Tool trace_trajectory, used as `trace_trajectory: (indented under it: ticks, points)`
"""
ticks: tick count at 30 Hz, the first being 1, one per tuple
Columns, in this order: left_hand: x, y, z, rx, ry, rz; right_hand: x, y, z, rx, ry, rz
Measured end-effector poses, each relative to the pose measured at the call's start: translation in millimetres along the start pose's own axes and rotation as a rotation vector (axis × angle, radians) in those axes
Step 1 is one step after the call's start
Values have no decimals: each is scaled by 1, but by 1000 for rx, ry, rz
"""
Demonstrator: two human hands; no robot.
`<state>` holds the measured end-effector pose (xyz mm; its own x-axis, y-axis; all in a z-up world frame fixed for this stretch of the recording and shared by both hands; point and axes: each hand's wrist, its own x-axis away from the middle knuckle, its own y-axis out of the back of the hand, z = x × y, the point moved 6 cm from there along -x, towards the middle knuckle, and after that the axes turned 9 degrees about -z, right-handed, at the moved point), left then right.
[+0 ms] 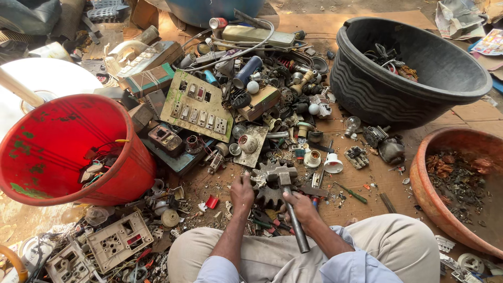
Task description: The person sits on the ground surrounded by electronic waste and uses a hammer to break apart a small white plastic component. They repeatedly strike the object against a metal gear to separate its parts.
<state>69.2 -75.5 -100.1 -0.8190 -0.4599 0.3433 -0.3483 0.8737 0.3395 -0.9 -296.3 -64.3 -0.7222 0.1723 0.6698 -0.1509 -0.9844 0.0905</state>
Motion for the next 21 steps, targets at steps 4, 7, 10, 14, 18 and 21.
trace_trajectory:
  ticks: [4, 7, 10, 14, 18, 21]
  points:
    - [-7, 24, 3, 141, 216, -161, 58, 4, 41, 574, 681, -233]
    - [-15, 41, 0, 208, 198, -300, 83, -1, 58, 779, 970, -295]
    - [-16, 50, -1, 242, 138, -384, 69, -29, 58, 1191, 944, -264]
    - [-21, 55, 5, 239, 188, -345, 61, -23, 55, 1040, 731, -244]
    - [-7, 36, -8, 308, 233, -49, 67, -6, 59, 765, 615, -315]
    - [17, 21, -29, -68, 20, 241, 71, -1, 61, 577, 687, -263]
